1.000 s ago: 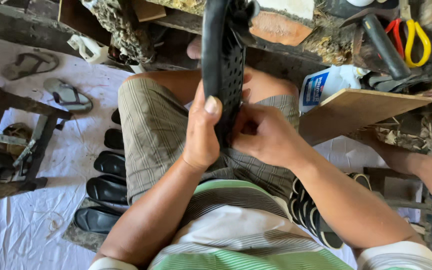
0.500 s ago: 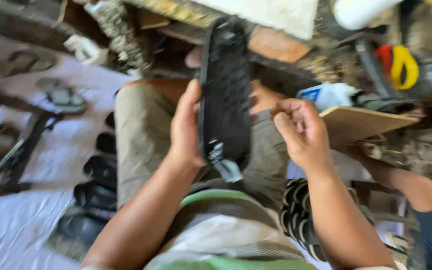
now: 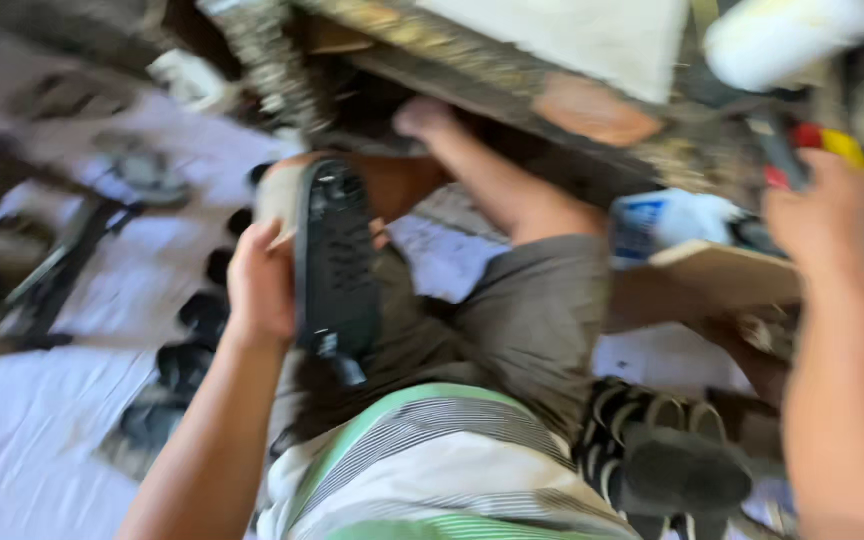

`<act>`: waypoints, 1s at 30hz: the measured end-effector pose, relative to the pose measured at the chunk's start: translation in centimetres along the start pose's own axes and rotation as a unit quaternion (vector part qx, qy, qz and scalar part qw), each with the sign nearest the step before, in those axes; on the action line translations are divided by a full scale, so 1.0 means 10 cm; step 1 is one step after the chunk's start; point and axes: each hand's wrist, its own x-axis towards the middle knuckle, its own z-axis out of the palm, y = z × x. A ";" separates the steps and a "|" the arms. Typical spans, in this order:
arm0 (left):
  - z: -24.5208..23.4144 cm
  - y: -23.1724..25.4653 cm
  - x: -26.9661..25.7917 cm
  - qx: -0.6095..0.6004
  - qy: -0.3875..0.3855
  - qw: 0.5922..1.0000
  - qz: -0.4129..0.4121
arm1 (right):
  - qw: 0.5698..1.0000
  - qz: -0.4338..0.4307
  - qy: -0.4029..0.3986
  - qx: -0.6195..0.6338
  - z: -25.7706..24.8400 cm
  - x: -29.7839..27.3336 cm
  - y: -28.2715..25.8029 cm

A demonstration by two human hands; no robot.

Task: The person holds a black slipper, peels back the upper material from the sole, and uses a hammer to tap the sole edge repeatedly. The person then places the slipper on the workbench.

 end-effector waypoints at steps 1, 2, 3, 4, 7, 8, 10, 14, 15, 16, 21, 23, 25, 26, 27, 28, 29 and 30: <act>0.22 0.10 -0.09 -0.017 -0.098 0.992 -0.080 | 0.996 -0.028 0.028 0.078 0.13 0.13 0.28; 0.18 0.15 -0.09 -0.026 -0.084 0.994 -0.064 | 0.995 -0.048 0.018 0.084 0.22 0.04 0.19; 0.14 0.20 -0.08 -0.016 -0.092 0.994 -0.065 | 0.995 0.008 -0.006 0.104 0.30 -0.04 0.12; 0.13 0.23 -0.02 -0.005 -0.101 0.992 -0.071 | 0.990 0.069 -0.031 0.120 0.36 -0.15 0.12; 0.25 0.31 -0.04 0.020 -0.064 0.997 -0.036 | 0.961 -0.110 0.104 0.234 0.26 -1.24 -0.87; 0.23 0.34 -0.03 0.023 -0.064 0.997 -0.042 | 0.961 -0.103 0.103 0.233 0.27 -1.26 -1.43; 0.21 0.35 0.01 0.022 -0.081 0.996 -0.024 | 0.875 -0.262 0.005 0.407 0.11 -1.54 -2.44; 0.07 0.28 0.03 -0.053 -0.083 0.995 0.009 | 0.882 -0.321 0.052 0.341 0.16 -1.87 -3.74; 0.06 0.30 0.06 -0.042 -0.085 0.995 0.000 | 0.877 -0.307 0.009 0.370 0.25 -1.89 -3.82; 0.03 0.29 0.07 -0.034 -0.085 0.996 -0.009 | 0.869 -0.293 -0.038 0.397 0.34 -1.90 -3.89; 0.07 0.20 0.14 -0.027 -0.059 0.998 -0.014 | 0.860 -0.300 0.111 0.397 0.29 -1.63 -4.18; 0.05 0.16 0.17 -0.027 -0.054 0.998 -0.029 | 0.846 -0.313 0.147 0.406 0.66 -1.59 -4.18; -0.04 0.12 0.24 0.027 0.026 0.998 -0.052 | 0.905 -0.263 -0.073 0.326 1.14 -1.54 -4.10; 0.00 0.13 0.23 0.024 0.030 0.998 -0.047 | 0.903 -0.268 -0.076 0.327 1.02 -1.51 -4.08; 0.04 0.14 0.22 0.028 0.044 0.997 -0.050 | 0.908 -0.254 -0.074 0.325 0.91 -1.48 -4.06; 0.05 0.11 0.18 0.031 0.057 0.996 -0.063 | 0.916 -0.232 -0.075 0.318 0.78 -1.53 -4.01; 0.14 0.11 0.12 0.027 0.059 0.996 -0.069 | 0.917 -0.230 -0.080 0.315 0.63 -1.59 -4.06; 0.25 0.15 0.08 0.017 0.057 0.996 -0.063 | 0.880 -0.280 0.011 0.384 0.50 -1.58 -4.13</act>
